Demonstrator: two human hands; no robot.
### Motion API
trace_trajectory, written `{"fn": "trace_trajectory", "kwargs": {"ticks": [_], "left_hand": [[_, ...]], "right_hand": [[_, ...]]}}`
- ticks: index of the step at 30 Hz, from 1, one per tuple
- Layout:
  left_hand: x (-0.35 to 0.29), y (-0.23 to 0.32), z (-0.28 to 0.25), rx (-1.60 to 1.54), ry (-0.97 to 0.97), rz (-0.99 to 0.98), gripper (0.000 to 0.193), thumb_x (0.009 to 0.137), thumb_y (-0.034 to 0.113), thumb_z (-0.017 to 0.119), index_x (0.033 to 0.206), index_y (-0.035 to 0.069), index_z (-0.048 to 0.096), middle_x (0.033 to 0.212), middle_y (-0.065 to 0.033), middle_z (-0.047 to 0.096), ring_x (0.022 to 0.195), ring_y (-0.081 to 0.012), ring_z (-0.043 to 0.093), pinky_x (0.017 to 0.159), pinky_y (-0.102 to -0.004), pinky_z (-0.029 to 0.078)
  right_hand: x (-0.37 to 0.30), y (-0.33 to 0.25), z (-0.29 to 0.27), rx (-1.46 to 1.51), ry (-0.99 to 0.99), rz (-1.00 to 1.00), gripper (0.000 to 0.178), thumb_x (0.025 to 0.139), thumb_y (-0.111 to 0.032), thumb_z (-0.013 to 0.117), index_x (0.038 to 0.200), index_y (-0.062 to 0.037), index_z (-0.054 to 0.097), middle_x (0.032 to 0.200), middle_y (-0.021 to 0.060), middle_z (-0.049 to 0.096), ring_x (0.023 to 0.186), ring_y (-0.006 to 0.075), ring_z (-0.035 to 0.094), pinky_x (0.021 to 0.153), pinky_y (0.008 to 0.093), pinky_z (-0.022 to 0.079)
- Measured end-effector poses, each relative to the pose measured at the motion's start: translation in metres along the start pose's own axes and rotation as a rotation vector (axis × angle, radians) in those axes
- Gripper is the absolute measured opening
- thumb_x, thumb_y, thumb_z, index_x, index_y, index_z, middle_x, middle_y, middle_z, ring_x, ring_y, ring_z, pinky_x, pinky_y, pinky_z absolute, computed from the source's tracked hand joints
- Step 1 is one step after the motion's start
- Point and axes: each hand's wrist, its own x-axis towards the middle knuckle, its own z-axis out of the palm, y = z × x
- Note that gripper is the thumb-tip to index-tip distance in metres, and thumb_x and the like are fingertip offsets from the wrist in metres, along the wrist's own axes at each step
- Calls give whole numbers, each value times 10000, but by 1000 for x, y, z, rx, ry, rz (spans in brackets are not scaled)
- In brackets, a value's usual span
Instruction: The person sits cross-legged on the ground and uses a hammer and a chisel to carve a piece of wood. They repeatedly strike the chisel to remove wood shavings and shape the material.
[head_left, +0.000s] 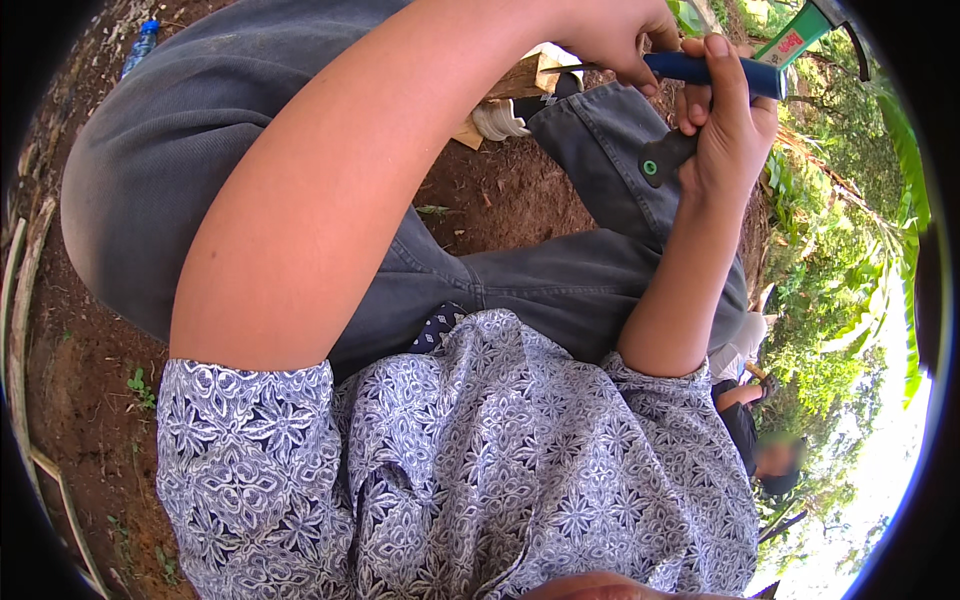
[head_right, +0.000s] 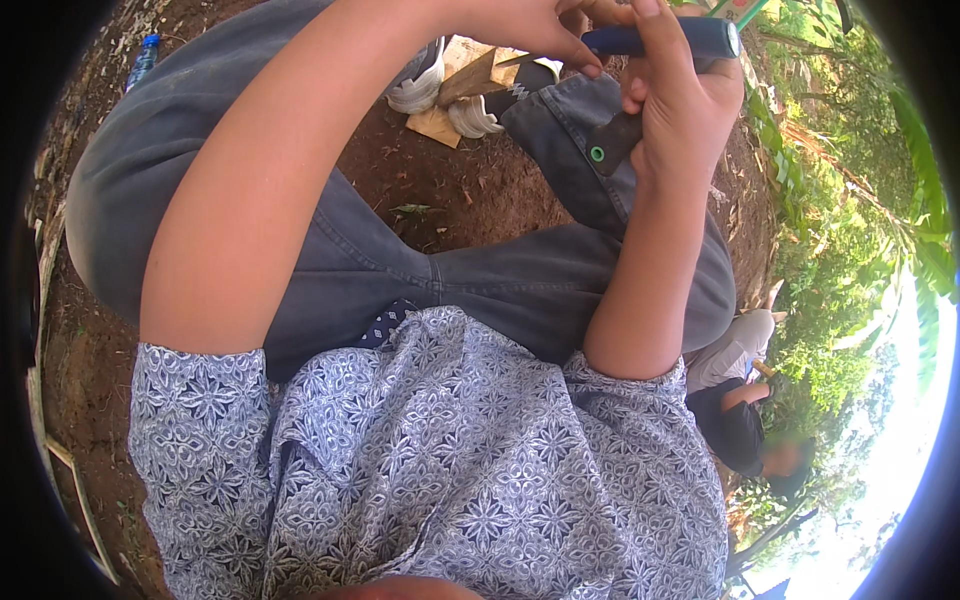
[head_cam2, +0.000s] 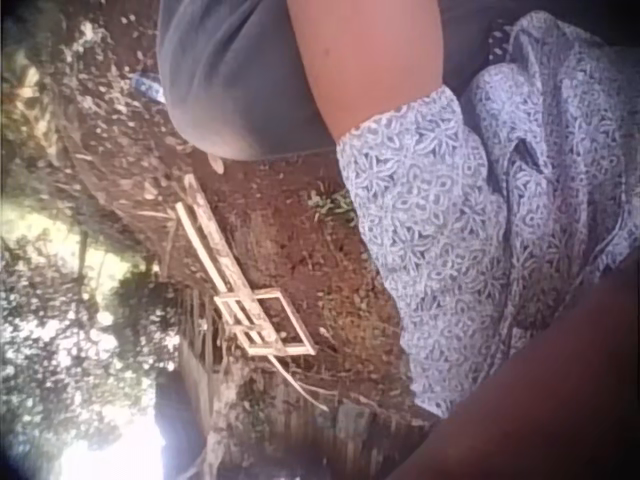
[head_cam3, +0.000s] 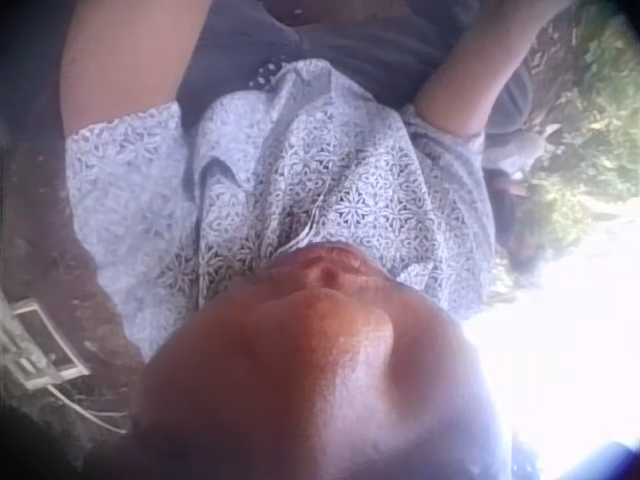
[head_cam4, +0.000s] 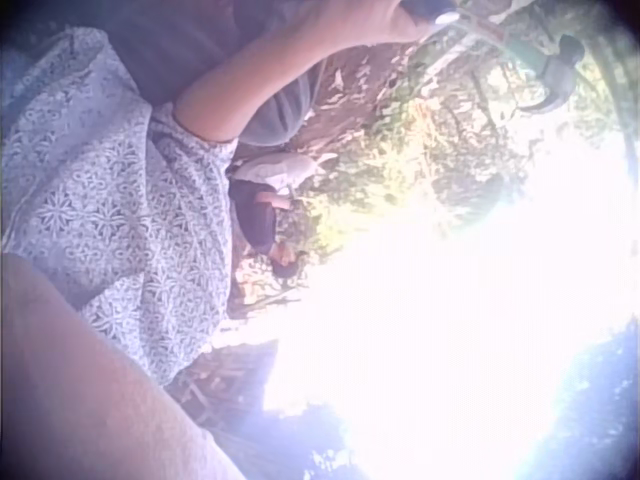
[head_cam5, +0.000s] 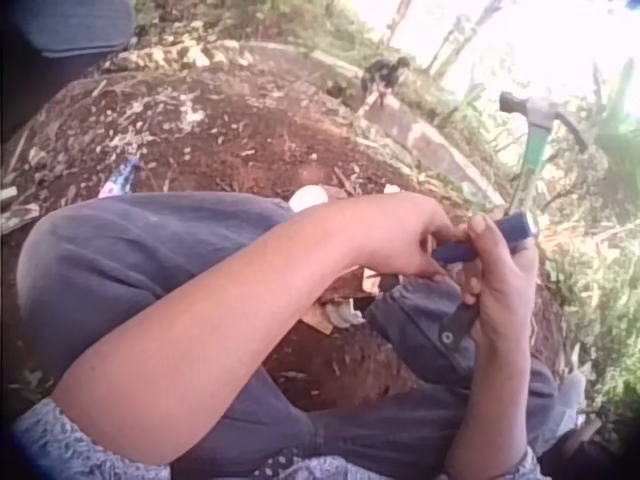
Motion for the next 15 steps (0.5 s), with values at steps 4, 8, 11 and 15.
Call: {"fn": "trace_trajectory", "kwargs": {"ticks": [4,8,11,15], "left_hand": [[-6,7,-1,57,30,8,362,800,220,844,1076,5,750,881,-175,754,795,-307,723,729,-407,559],[0,2,3,102,42,42,341,802,208,836,1050,-8,747,870,-184,750,794,-312,724,726,-411,558],[-2,3,0,101,8,12,327,801,199,831,1041,-7,747,858,-188,748,790,-312,726,724,-412,558],[-4,7,-4,96,-17,32,292,801,178,822,1025,3,755,857,-185,751,783,-308,728,724,-410,557]], "right_hand": [[-2,0,-1,-46,9,14,181,956,-145,746,914,-10,632,826,97,712,480,39,446,419,202,348],[-3,0,4,-8,13,-13,177,957,-145,744,919,-11,634,831,97,714,479,39,446,418,202,343],[-4,-1,6,-12,22,-14,173,958,-143,743,920,-12,636,837,102,717,480,40,447,419,201,343],[-6,-3,10,-22,49,-16,174,959,-143,740,918,-4,645,819,98,711,481,43,447,419,199,341]]}}
